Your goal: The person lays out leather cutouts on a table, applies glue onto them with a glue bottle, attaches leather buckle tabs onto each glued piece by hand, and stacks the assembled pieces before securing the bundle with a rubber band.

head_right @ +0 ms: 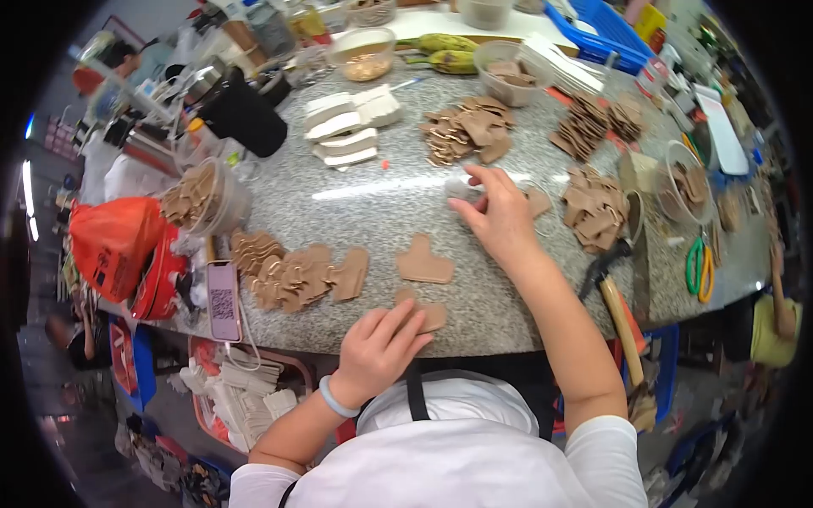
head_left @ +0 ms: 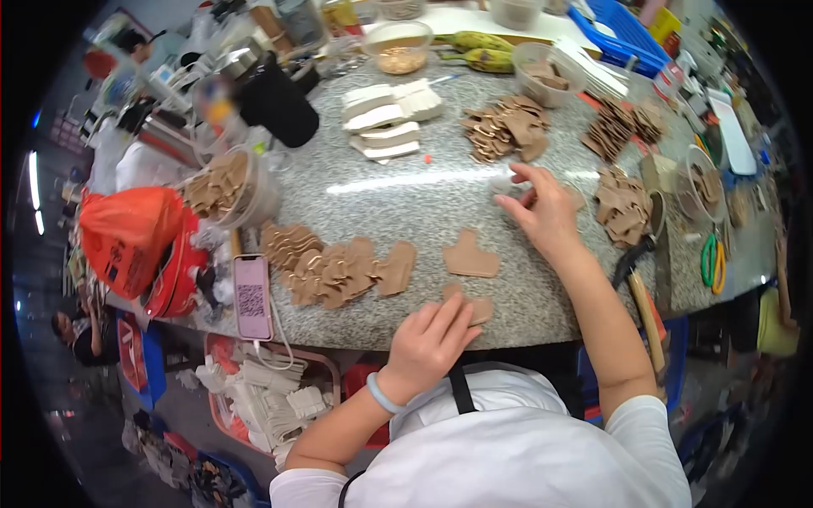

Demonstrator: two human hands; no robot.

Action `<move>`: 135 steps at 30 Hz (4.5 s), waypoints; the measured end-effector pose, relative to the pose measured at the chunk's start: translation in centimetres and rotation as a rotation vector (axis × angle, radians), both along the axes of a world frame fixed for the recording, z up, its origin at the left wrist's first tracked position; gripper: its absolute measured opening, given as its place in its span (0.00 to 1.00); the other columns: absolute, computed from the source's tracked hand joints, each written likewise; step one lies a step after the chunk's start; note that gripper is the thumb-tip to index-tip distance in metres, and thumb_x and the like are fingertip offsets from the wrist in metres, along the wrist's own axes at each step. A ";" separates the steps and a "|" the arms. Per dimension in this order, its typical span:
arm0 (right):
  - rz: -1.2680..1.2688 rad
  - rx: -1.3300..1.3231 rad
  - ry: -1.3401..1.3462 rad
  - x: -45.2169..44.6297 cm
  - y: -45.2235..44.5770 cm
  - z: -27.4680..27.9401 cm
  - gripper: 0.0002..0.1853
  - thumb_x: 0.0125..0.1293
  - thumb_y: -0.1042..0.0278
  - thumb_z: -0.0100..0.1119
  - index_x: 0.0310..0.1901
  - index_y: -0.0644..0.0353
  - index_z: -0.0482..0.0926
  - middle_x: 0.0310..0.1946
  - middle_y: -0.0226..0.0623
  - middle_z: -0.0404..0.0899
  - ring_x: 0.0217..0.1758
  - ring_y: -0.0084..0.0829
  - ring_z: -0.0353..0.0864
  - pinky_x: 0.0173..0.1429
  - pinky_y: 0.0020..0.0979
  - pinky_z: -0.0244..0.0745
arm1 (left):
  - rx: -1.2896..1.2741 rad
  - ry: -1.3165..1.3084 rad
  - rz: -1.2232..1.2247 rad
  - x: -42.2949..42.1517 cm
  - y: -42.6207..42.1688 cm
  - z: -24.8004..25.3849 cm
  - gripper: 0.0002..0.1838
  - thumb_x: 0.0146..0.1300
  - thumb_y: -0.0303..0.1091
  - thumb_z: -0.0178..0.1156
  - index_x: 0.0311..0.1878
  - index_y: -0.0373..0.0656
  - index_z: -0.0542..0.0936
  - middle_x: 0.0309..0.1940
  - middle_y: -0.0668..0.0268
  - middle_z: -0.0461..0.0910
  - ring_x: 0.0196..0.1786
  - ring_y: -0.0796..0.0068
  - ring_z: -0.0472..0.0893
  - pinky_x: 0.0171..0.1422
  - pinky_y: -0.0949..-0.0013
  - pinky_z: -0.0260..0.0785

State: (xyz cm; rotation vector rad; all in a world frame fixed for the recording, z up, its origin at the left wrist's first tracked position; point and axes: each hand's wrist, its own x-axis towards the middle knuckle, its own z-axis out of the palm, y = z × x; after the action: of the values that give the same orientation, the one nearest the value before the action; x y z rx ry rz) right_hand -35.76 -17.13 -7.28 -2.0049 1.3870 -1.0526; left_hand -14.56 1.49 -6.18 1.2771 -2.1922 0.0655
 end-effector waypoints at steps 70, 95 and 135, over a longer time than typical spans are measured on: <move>0.076 0.171 -0.258 -3.6 9.8 0.9 0.15 0.74 0.68 0.71 0.57 0.65 0.81 0.46 0.41 0.86 0.44 0.33 0.90 0.50 0.32 0.86 | 0.231 0.223 -0.103 -0.7 -1.0 0.4 0.14 0.58 0.26 0.77 0.49 0.41 0.91 0.56 0.58 0.86 0.56 0.53 0.84 0.60 0.55 0.79; 0.050 0.207 -0.329 -5.6 11.0 0.5 0.17 0.76 0.70 0.69 0.61 0.68 0.83 0.51 0.40 0.84 0.48 0.28 0.87 0.51 0.28 0.84 | 0.159 0.039 0.195 -2.1 -5.7 0.3 0.14 0.65 0.33 0.75 0.53 0.44 0.90 0.56 0.62 0.84 0.64 0.52 0.78 0.67 0.49 0.70; 0.076 0.127 -0.144 -4.2 9.5 1.5 0.16 0.76 0.69 0.68 0.61 0.64 0.84 0.47 0.40 0.86 0.44 0.30 0.86 0.46 0.29 0.82 | 0.069 0.188 0.120 -2.0 -1.8 -0.3 0.19 0.58 0.29 0.79 0.53 0.43 0.90 0.52 0.61 0.85 0.51 0.57 0.80 0.55 0.57 0.76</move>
State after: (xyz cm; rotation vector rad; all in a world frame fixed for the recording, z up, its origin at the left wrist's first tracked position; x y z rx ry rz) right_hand -39.93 -7.67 -5.80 -1.8383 1.2599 -1.0273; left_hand -16.59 -0.34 -6.49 1.3938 -1.9727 -0.0809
